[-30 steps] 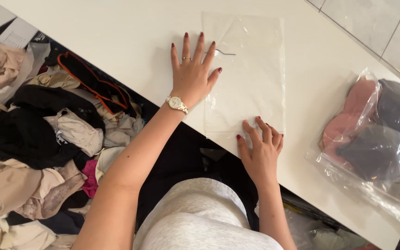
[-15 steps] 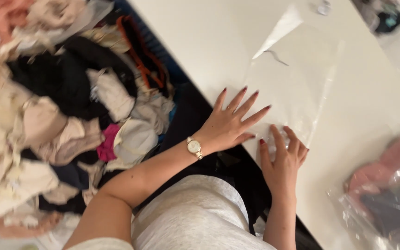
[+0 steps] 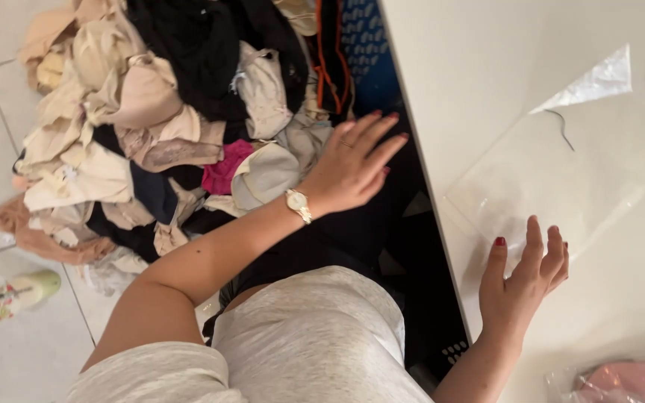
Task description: The person is folding bras and placing them into individual clear plastic zip-lock bags on a white table.
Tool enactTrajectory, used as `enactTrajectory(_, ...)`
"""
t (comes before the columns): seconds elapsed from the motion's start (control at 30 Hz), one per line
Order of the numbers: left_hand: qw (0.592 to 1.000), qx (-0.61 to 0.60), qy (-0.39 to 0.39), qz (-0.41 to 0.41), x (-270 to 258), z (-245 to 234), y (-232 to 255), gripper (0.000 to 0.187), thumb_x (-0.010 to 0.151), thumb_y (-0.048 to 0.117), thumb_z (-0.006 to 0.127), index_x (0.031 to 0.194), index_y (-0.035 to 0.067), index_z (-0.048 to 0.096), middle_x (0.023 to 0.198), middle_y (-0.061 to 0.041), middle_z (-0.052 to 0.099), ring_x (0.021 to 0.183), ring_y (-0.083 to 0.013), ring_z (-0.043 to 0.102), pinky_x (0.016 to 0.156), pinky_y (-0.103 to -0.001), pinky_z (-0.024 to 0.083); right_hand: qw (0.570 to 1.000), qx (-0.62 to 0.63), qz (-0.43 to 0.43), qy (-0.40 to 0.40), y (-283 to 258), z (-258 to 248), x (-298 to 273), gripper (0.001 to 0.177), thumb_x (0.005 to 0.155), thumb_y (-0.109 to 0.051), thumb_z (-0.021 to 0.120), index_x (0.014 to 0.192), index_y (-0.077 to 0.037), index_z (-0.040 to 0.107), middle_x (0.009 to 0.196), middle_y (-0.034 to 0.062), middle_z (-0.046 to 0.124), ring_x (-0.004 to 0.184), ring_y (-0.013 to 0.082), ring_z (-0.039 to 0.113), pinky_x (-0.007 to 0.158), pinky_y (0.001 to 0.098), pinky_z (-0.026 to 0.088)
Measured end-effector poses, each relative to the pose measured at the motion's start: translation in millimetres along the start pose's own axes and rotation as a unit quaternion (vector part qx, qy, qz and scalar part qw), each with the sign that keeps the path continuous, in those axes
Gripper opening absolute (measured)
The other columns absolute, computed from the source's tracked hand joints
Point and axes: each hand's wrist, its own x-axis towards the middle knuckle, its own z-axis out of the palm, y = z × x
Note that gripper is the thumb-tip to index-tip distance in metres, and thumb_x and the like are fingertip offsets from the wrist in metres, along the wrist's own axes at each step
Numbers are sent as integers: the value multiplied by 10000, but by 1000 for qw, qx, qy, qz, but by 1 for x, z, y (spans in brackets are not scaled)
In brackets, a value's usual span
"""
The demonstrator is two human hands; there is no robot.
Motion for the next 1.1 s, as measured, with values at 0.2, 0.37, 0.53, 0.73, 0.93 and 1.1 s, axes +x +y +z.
enactTrajectory(0.2,985,116,-55,-113,-48,-9,-67,570,858,208,723,1376,85,521,1523,-192,392,1376,-412,443,1056,-601,428,996,-56,66,-30,-21,7,4,567,1054,-332,445,1554,-68,484,1644,276,285,1480,517,179,1117,769,90)
enactTrajectory(0.37,940,209,-67,-261,-80,-32,-131,646,854,229,735,1436,79,499,1590,-234,284,1438,-438,364,1065,-646,407,998,-61,31,-13,-7,12,1,557,1049,-293,488,1545,-41,521,1630,302,326,1457,531,214,1105,766,138)
enactTrajectory(0.53,838,236,-113,-479,-86,-98,-173,778,927,230,707,1566,38,308,1595,-291,200,1468,-500,203,1142,-760,190,998,-67,10,13,7,19,-2,518,1052,-246,543,1529,-43,560,1609,268,375,1434,516,260,1091,742,168)
enactTrajectory(0.73,704,176,-112,-679,-132,-119,-232,883,1003,384,725,1583,96,124,1642,-223,274,1500,-391,180,1162,-685,119,998,-60,28,7,6,19,-2,513,1050,-250,541,1528,-65,545,1614,251,361,1441,505,251,1104,730,146)
enactTrajectory(0.93,813,215,-49,-539,-148,-90,-264,323,993,319,696,799,77,604,797,-112,673,732,-396,676,603,-511,508,997,-75,9,18,15,20,-3,530,1072,-340,522,1535,-84,548,1619,272,372,1440,529,269,1095,741,184)
enactTrajectory(1.1,886,202,-51,-415,-42,-173,-182,381,1040,216,728,784,64,490,730,-119,590,675,-389,637,489,-507,497,997,-66,37,6,10,19,-4,526,1051,-322,523,1537,-119,530,1632,226,355,1470,481,251,1126,707,156)
